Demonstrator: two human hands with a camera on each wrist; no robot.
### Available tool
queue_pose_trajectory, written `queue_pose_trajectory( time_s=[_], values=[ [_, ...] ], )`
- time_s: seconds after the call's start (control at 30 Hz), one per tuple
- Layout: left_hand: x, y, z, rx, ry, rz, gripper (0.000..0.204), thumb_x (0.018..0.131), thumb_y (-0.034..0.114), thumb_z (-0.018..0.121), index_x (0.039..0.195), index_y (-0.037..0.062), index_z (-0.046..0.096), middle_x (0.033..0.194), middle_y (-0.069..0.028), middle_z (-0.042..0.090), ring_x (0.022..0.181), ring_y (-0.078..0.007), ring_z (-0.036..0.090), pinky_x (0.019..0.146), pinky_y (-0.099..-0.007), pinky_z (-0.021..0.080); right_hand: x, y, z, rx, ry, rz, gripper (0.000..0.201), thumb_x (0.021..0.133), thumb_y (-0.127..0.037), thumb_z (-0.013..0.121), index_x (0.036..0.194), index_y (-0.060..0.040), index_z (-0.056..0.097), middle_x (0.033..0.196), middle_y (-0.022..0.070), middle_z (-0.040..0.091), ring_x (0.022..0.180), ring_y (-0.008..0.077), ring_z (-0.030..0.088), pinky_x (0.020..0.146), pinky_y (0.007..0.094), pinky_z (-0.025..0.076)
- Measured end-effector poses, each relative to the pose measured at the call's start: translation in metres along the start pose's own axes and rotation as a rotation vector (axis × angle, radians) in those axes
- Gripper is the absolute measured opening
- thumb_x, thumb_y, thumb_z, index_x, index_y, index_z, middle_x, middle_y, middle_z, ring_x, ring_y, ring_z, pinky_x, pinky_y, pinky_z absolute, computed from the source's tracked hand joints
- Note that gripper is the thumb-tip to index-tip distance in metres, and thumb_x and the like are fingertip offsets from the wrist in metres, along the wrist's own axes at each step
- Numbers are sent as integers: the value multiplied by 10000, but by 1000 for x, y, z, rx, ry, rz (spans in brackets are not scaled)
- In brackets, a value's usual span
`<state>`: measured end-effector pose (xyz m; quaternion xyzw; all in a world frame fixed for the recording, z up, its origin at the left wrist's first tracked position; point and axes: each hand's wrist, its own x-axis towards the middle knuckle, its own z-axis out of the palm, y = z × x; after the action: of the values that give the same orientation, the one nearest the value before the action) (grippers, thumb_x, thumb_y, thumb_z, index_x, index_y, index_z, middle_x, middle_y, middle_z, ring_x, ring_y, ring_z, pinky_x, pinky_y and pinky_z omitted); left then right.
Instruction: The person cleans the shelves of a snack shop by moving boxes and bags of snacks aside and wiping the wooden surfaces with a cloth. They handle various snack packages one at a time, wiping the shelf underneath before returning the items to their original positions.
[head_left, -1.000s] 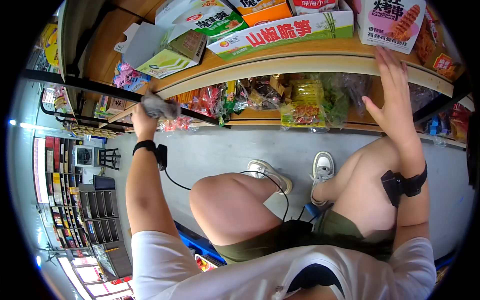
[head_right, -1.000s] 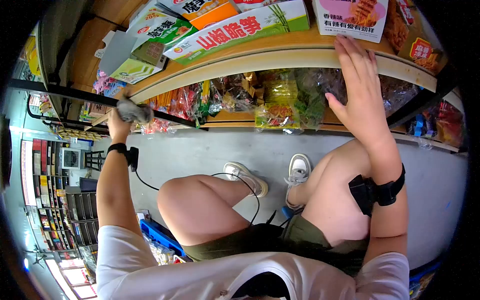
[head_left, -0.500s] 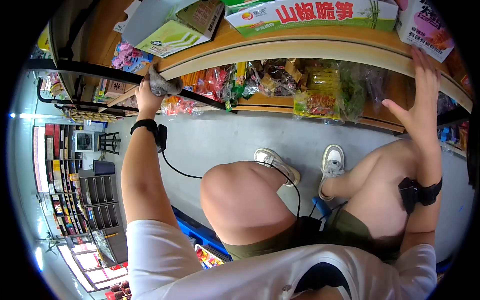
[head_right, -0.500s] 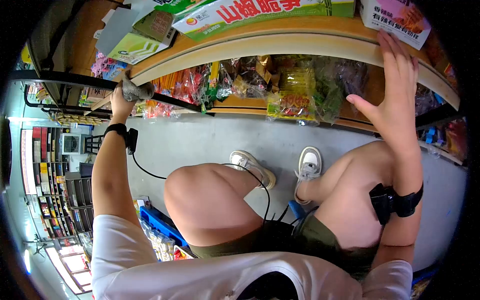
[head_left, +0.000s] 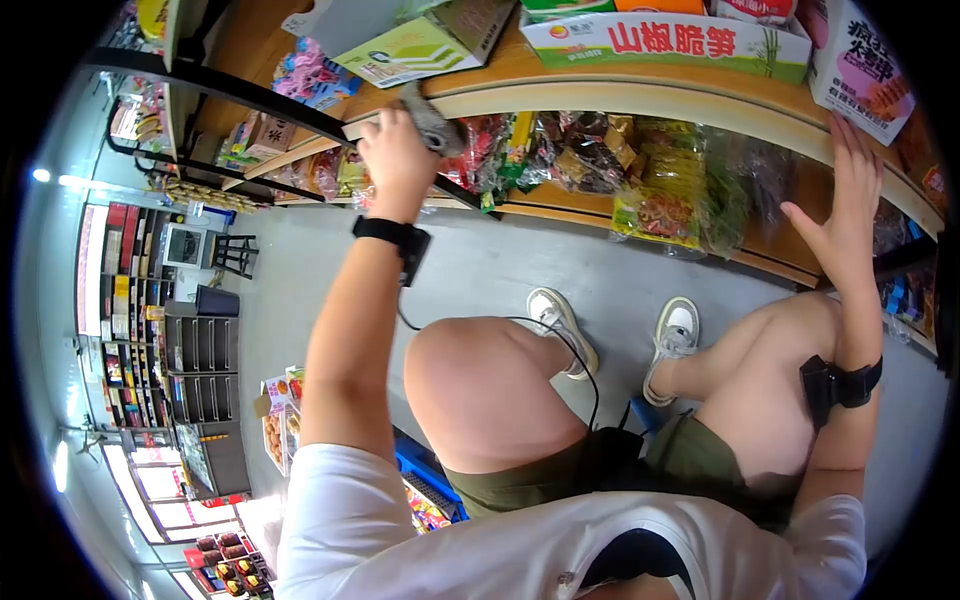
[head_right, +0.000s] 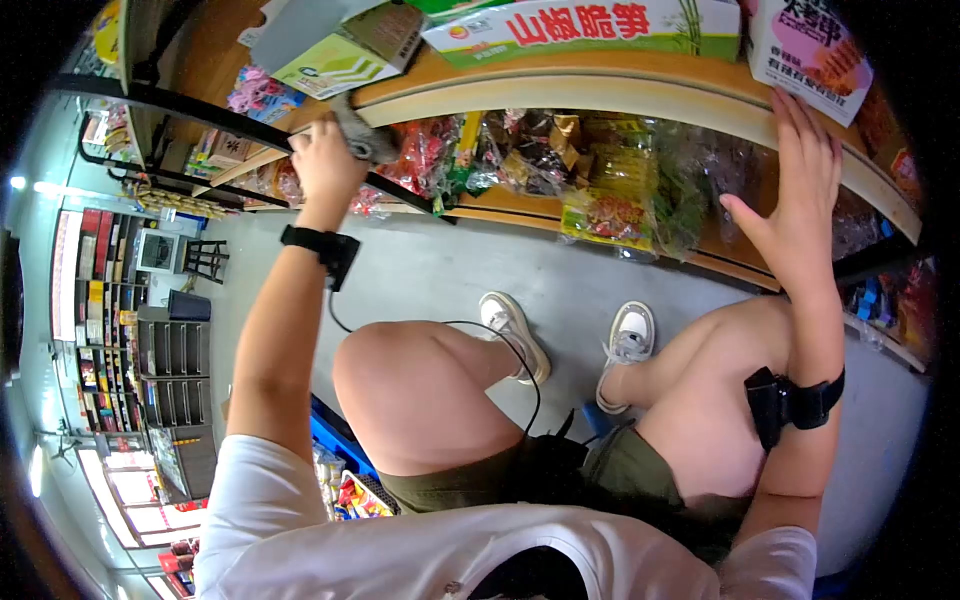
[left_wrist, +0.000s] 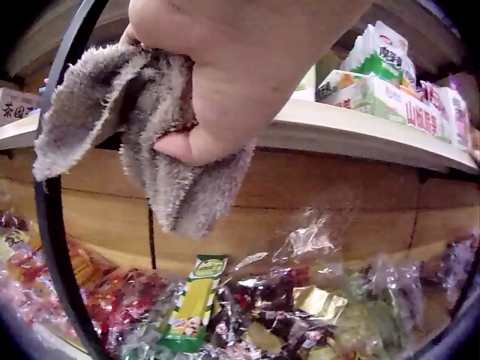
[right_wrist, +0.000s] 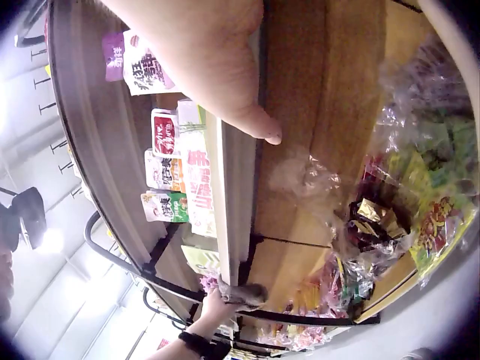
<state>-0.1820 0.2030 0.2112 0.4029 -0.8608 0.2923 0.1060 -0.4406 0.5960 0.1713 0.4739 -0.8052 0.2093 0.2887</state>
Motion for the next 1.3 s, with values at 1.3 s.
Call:
queue_pose_trajectory(
  time_s=[1.3],
  values=[
    [-148,102,-177,-2271,-34,134,470,802,9,586,1249,37,444,1210,-113,499,1040,-183,522,882,-303,447,-5,-165,-58,1637,-359,475,556,849,-318,625,1248,11,421,1193,120,504,1086,192,479,884,323,425]
  ],
)
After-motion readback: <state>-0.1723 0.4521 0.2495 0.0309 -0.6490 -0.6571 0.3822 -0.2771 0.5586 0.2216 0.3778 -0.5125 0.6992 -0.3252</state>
